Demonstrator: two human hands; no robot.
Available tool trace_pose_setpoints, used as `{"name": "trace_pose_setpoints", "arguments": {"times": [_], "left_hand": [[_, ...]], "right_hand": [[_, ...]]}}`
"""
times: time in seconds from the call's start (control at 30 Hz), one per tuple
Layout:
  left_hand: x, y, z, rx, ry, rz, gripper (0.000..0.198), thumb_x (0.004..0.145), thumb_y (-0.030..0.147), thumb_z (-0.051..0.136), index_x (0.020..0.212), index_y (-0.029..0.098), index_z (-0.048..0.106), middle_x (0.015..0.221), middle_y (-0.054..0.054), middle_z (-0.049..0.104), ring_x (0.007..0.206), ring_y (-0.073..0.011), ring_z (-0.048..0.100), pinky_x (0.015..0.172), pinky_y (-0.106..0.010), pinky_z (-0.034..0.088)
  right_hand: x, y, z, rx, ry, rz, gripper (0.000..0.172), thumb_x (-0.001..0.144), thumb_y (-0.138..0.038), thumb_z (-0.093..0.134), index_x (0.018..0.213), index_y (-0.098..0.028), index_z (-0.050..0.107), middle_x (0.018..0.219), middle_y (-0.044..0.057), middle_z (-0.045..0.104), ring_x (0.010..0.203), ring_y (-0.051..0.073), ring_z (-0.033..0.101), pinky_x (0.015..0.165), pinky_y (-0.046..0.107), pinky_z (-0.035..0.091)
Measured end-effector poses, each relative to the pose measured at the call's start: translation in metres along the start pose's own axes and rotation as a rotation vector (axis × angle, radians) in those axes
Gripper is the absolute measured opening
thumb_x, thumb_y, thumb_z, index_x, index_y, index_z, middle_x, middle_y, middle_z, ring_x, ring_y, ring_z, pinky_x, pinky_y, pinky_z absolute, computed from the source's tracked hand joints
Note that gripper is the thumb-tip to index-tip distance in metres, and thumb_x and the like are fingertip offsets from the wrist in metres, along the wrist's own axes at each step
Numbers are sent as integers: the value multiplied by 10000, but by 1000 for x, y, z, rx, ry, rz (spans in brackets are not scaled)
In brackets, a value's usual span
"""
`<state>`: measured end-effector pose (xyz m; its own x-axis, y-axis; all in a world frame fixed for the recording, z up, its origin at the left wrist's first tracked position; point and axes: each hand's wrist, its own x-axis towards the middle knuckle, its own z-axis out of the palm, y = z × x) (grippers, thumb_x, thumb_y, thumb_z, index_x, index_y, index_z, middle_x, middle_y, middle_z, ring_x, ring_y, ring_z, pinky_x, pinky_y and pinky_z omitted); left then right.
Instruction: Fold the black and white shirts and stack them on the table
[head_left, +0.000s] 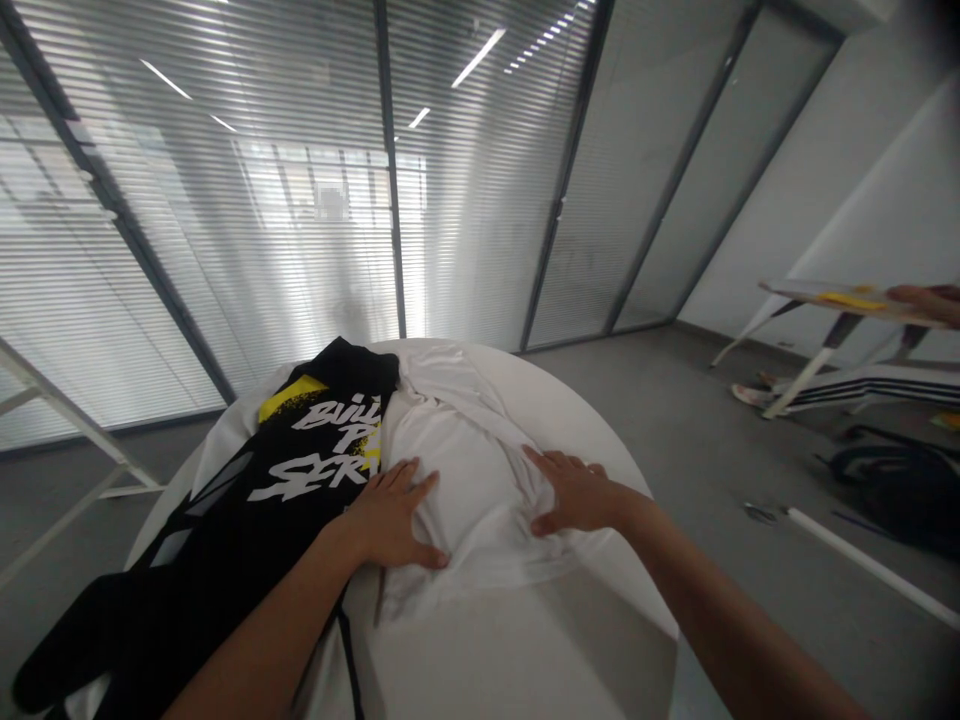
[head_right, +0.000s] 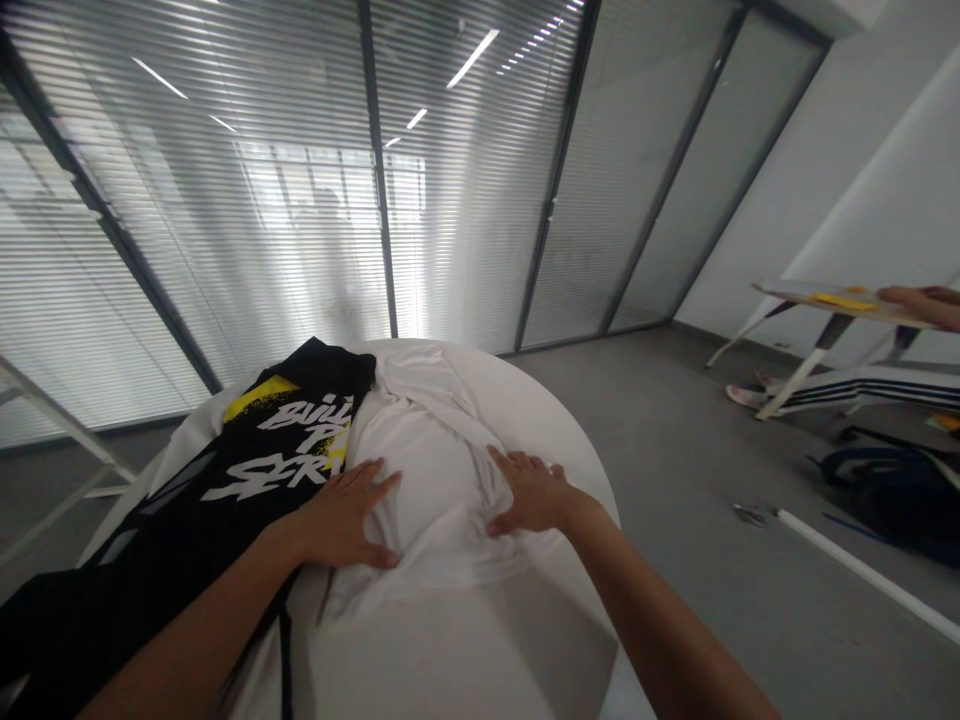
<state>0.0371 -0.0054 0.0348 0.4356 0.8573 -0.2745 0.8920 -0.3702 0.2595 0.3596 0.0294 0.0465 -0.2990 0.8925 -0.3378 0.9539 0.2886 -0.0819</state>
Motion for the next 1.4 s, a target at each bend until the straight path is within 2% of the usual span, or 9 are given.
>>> {"name": "trace_pose_setpoints", "arguments": {"times": [0.13, 0.3, 0.4, 0.5, 0.67, 0.83, 1.07, 1.2, 1.4], "left_hand": [[-3, -2, -2, 4, -45, 4, 1273, 518, 869, 592, 1549, 308, 97, 1618, -129, -12, 1480, -346, 20, 1154, -557, 121], [-7, 1, -4, -5, -30, 57, 1227, 514, 845, 631, 1537, 342, 176, 1624, -121, 67, 1477, -357, 83, 1146, -570, 134], [-4, 6, -4, -4, 97, 30, 884, 730, 806, 469, 1466, 324, 388, 1566, -115, 297, 1436, -330, 250, 1134, -535, 199], [1, 7, -4, 38, 250, 7, 638, 894, 654, 342, 1363, 262, 525, 1378, -118, 516, 1318, -290, 416, 1102, -479, 273], [9, 3, -2, 79, 307, -28, 564, 931, 544, 355, 1415, 275, 461, 1388, -106, 498, 1263, -288, 454, 1054, -470, 322], [12, 3, -3, 69, 310, 9, 491, 930, 459, 395, 1362, 266, 527, 1286, -86, 573, 1197, -261, 499, 1033, -416, 360], [12, 1, -7, 76, 332, 13, 367, 923, 364, 416, 1195, 268, 643, 1101, -78, 649, 1060, -236, 581, 947, -385, 416], [16, -6, -11, 14, 337, -28, 345, 945, 338, 373, 1083, 259, 678, 1046, -54, 673, 1011, -212, 601, 923, -360, 425], [25, -13, -5, 57, 421, -52, 413, 944, 333, 382, 1309, 245, 554, 1246, -90, 596, 1160, -245, 517, 994, -394, 385]], "right_hand": [[-7, 15, 2, 0, -12, 7, 1307, 562, -619, 777, 1555, -253, 10, 1568, 204, 213, 1410, 413, 212, 1050, 624, 207], [-15, 26, -9, -55, -27, 11, 1315, 493, -538, 845, 1550, -289, 105, 1521, 190, 328, 1380, 420, 278, 1055, 646, 157], [-10, 25, -18, -75, 19, 58, 1039, 676, -645, 698, 1526, -259, 240, 1430, 212, 450, 1318, 422, 383, 1021, 646, 210], [0, 17, -26, -100, 80, 95, 677, 861, -544, 545, 1435, -214, 405, 1330, 202, 550, 1234, 380, 491, 974, 586, 302], [3, -17, -35, -230, 127, -35, 334, 927, -266, 431, 1212, -185, 587, 1167, 157, 652, 1113, 323, 588, 909, 502, 376], [-11, -66, -46, -287, 219, -192, 315, 923, -170, 362, 1094, -150, 626, 1010, 150, 696, 973, 294, 648, 872, 440, 410], [-18, -123, -44, -137, 136, -364, 306, 925, -215, 412, 1117, -179, 647, 1043, 135, 707, 967, 264, 668, 802, 350, 469], [-7, -130, -38, -4, 141, -473, 321, 916, -210, 417, 1123, -197, 661, 1084, 104, 707, 1005, 248, 656, 834, 340, 467], [10, -117, -30, 528, 144, -592, 296, 921, -261, 474, 1136, -195, 667, 926, 36, 703, 824, 152, 627, 756, 251, 443]]}}
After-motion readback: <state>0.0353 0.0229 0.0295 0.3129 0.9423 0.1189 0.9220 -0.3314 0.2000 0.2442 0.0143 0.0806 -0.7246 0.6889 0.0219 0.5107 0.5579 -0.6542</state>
